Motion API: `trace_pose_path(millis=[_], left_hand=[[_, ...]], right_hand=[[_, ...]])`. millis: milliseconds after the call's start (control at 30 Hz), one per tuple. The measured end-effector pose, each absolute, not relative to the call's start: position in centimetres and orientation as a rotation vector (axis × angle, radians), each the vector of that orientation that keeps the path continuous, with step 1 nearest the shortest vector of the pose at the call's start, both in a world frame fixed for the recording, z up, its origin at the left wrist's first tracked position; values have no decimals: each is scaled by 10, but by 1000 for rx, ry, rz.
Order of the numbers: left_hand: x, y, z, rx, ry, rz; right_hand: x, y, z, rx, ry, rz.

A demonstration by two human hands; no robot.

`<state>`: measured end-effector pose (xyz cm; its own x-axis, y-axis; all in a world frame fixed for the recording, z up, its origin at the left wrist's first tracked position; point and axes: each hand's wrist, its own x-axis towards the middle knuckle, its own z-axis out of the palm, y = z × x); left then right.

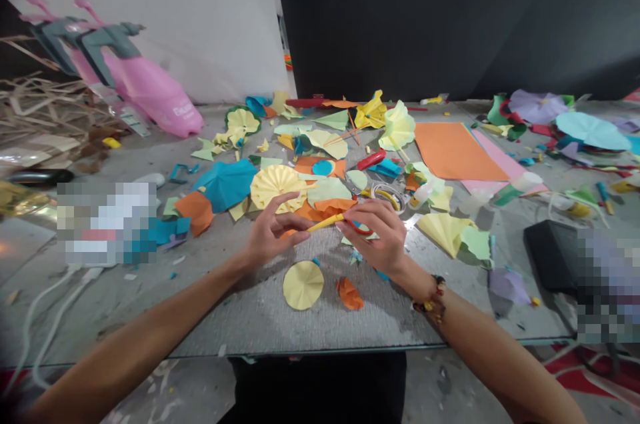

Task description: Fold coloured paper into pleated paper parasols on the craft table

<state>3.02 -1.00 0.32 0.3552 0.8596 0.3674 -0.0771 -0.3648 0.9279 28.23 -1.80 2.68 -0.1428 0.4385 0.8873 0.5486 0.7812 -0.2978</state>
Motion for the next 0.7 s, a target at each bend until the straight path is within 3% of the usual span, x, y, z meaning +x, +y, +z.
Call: trace_pose_path(millis=[400,700], left_hand=[[22,-8,-2,2486,831,1536],[14,-4,0,2661,773,1616]], right_hand=[[279,-24,40,-946,-1813,169],[281,-8,35,-1085,-1632,914]])
